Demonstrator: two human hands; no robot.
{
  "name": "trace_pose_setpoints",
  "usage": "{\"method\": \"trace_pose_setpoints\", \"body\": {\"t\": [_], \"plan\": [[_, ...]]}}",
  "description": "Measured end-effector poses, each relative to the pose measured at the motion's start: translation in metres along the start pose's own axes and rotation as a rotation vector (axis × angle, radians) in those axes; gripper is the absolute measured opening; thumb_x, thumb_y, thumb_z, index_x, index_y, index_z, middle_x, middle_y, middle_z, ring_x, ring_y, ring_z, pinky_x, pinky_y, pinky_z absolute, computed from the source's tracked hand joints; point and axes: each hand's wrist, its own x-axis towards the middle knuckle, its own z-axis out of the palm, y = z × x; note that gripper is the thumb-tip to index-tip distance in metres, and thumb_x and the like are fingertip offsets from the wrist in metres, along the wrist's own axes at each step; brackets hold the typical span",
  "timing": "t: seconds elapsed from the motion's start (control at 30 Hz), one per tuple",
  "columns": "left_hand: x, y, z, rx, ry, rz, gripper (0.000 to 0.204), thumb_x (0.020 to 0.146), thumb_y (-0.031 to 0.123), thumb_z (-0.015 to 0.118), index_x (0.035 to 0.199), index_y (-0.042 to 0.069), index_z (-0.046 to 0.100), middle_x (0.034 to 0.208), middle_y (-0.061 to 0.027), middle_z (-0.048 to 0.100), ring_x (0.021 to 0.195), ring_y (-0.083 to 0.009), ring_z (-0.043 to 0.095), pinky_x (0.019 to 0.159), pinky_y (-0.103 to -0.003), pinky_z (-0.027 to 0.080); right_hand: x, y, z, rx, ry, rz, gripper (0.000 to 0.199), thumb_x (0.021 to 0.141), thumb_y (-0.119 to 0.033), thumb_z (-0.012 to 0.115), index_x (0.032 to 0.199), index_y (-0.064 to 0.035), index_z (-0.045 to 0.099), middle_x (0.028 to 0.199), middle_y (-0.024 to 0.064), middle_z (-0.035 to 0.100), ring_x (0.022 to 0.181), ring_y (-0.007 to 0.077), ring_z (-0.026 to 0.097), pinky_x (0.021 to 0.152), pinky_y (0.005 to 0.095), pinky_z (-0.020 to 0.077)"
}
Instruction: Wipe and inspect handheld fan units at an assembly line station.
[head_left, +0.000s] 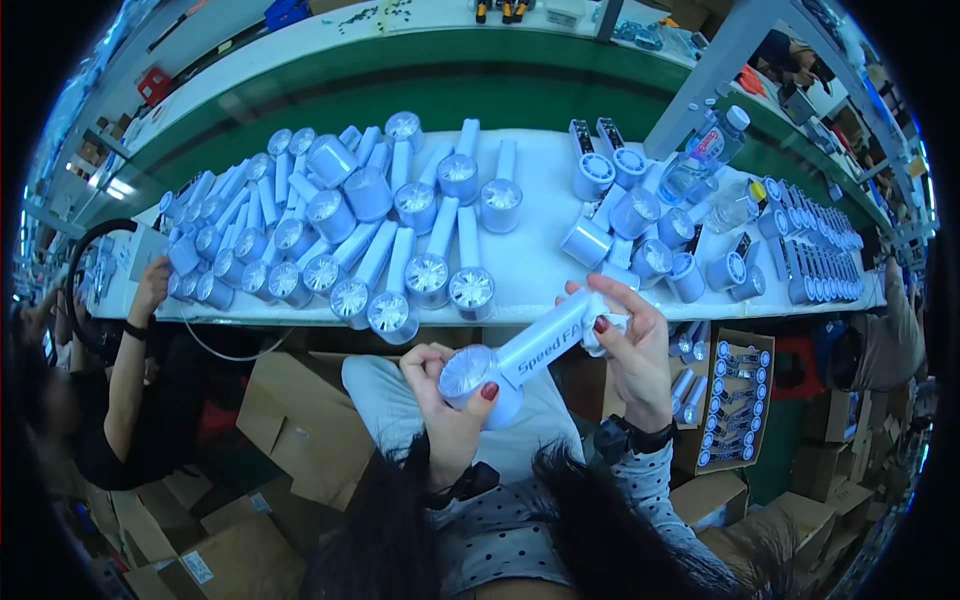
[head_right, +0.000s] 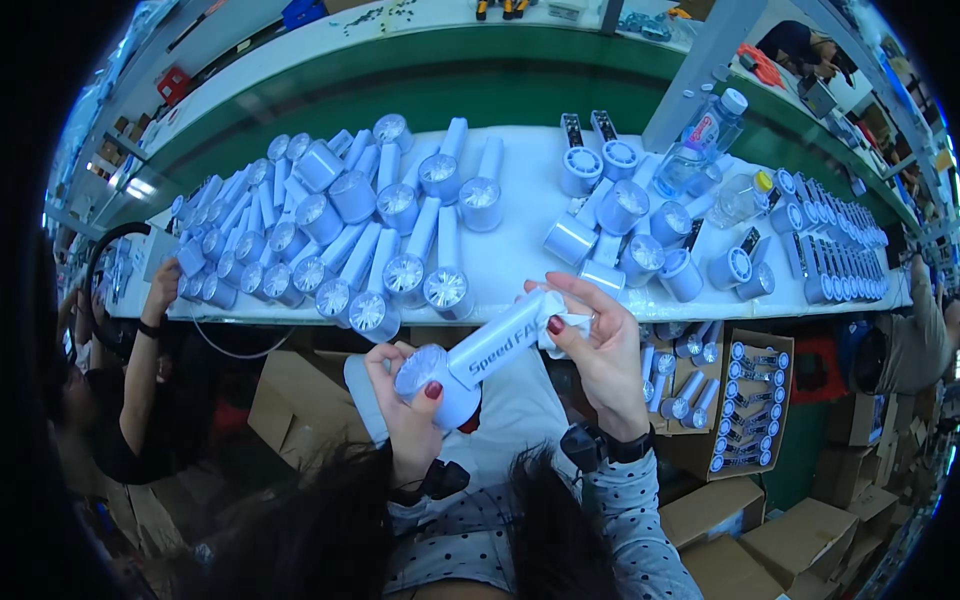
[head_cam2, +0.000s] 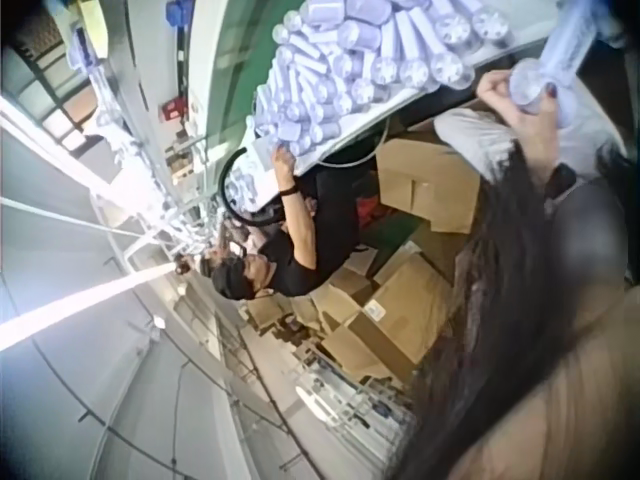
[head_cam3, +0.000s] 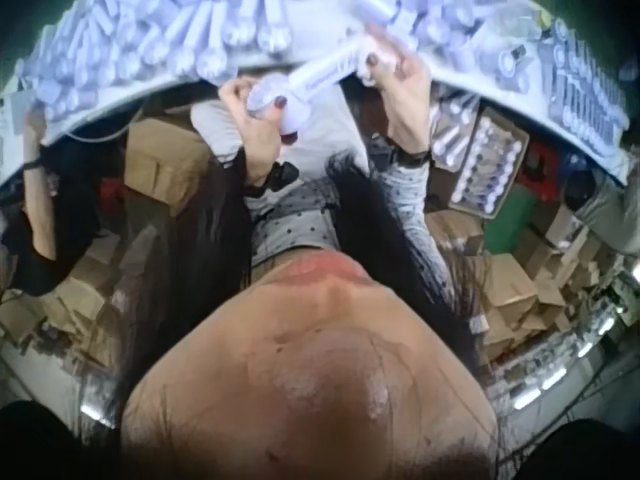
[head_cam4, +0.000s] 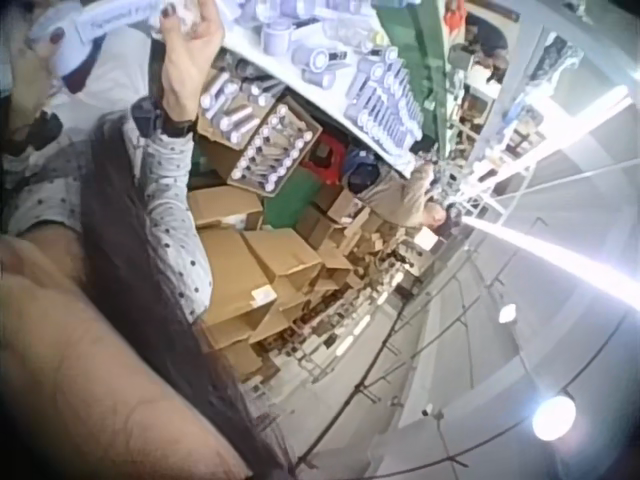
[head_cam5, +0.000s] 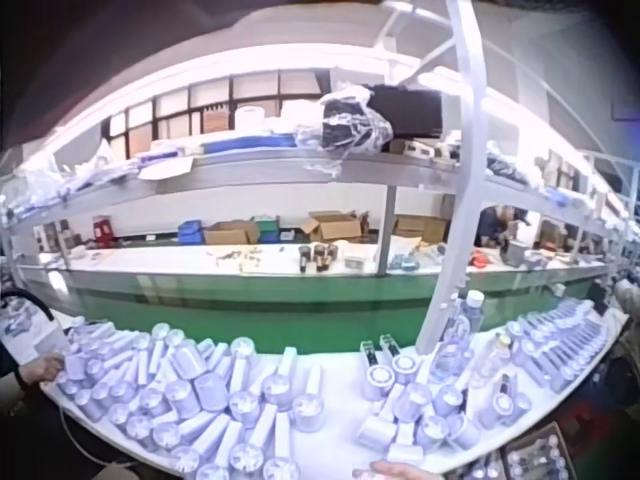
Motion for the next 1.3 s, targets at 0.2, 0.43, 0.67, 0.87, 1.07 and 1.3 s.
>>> {"method": "trace_pose_setpoints", "body": {"t": [0.2,0.43,0.67,0.87,1.07,1.3], "plan": [[0.006,0.027,0.004,-0.327,0.137,-0.231,0.044,0.079,0.014,0.063,0.11,0.009,0.033,0.098,-0.0043,0.044,0.089,-0.0115,0.047,0.077,-0.026,0.043,0.006,-0.002,-0.01,0.359,0.095,-0.064,0.049,0.082,0.004,0.043,0.129,0.0093,0.028,0.129,0.0247,0.039,0.121,0.0323,0.041,0.103,0.0415,0.0341],[0.003,0.033,0.001,-0.341,0.062,-0.268,0.04,0.084,0.025,0.056,0.113,0.007,0.035,0.103,-0.0073,0.047,0.094,-0.0152,0.051,0.079,-0.031,0.046,-0.009,0.016,-0.028,0.613,0.215,0.073,0.032,0.082,0.0,0.041,0.112,0.0067,0.044,0.106,0.0174,0.05,0.088,0.0221,0.051,0.071,0.0297,0.0429],[-0.001,0.028,0.002,-0.303,0.027,-0.17,0.05,0.076,0.014,0.065,0.113,0.008,0.032,0.103,-0.0061,0.041,0.094,-0.0116,0.045,0.082,-0.025,0.04,-0.006,0.001,0.004,0.168,0.166,-0.065,0.033,0.089,-0.025,0.04,0.097,0.0038,0.054,0.067,-0.0021,0.039,0.058,0.0077,0.036,0.053,0.0219,0.0282],[-0.004,0.018,0.001,-0.154,0.029,-0.045,0.057,0.071,0.011,0.069,0.112,0.007,0.03,0.102,-0.0068,0.04,0.094,-0.0129,0.044,0.083,-0.026,0.037,0.001,-0.007,0.028,-0.416,0.14,-0.084,0.024,0.085,-0.019,0.058,0.095,0.0037,0.06,0.078,-0.0025,0.055,0.066,0.0009,0.042,0.056,0.0145,0.0311],[0.011,-0.04,0.03,0.219,0.131,0.419,0.057,0.068,0.004,0.07,0.107,0.006,0.028,0.103,-0.0105,0.04,0.093,-0.0192,0.047,0.084,-0.031,0.039,0.004,0.007,-0.011,-0.347,0.382,-0.107,0.023,0.09,-0.016,0.05,0.102,0.0,0.061,0.061,-0.008,0.042,0.054,0.0004,0.033,0.049,0.0165,0.0252],[0.051,-0.124,0.056,0.713,0.202,0.683,0.068,0.058,0.008,0.081,0.102,0.006,0.03,0.104,-0.0153,0.036,0.097,-0.0284,0.039,0.087,-0.041,0.031,-0.009,0.006,-0.039,-0.218,0.438,-0.044,0.024,0.09,-0.014,0.047,0.106,0.0004,0.056,0.061,-0.0063,0.037,0.053,0.0026,0.032,0.048,0.0189,0.023]]}}
